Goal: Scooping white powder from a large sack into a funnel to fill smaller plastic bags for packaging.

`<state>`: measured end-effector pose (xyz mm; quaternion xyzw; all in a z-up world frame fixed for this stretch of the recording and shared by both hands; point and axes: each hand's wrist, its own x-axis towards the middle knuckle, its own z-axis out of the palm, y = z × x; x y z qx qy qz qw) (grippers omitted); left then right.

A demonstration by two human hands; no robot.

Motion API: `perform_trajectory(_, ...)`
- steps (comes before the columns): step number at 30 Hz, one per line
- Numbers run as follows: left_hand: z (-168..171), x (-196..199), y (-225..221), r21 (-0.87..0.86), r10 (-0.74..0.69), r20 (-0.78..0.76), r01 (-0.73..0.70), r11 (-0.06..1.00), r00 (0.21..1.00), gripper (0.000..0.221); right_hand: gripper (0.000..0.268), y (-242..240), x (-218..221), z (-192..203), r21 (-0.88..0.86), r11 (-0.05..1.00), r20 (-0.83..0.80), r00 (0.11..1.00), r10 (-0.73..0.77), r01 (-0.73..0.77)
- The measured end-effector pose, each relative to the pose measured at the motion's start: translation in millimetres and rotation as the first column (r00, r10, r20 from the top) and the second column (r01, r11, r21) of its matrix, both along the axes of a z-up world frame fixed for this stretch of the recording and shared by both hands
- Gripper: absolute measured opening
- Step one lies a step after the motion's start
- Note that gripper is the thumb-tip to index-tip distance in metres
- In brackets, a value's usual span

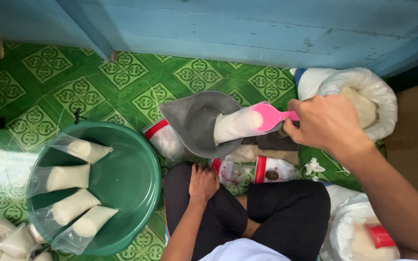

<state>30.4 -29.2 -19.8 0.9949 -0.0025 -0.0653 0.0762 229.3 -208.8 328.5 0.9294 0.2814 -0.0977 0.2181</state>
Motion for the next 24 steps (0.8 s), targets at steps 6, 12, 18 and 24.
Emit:
perform_trajectory(6, -2, 0, -1, 0.013, 0.009, 0.028, -0.009, 1.0, 1.0, 0.034, 0.03, 4, -14, -8, 0.047, 0.991, 0.091, 0.988, 0.122, -0.126)
perform_trajectory(12, -2, 0, -1, -0.007, 0.01, 0.01, -0.01, 1.0, 1.0, 0.034, 0.03, 3, -25, -20, 0.088, 0.968, 0.248, 0.947, 0.205, -0.233)
perform_trajectory(18, -5, 1, 0, -0.044, 0.003, -0.027, -0.004, 0.999, 1.0, 0.032, 0.034, 1, -30, -7, 0.145, 0.973, 0.239, 0.96, 0.143, -0.181)
perform_trajectory(24, 2, 2, 1, -0.04, 0.019, -0.076, -0.022, 0.999, 0.997, 0.033, 0.032, -19, -38, 13, 0.12, 0.991, 0.282, 0.959, 0.026, -0.062)
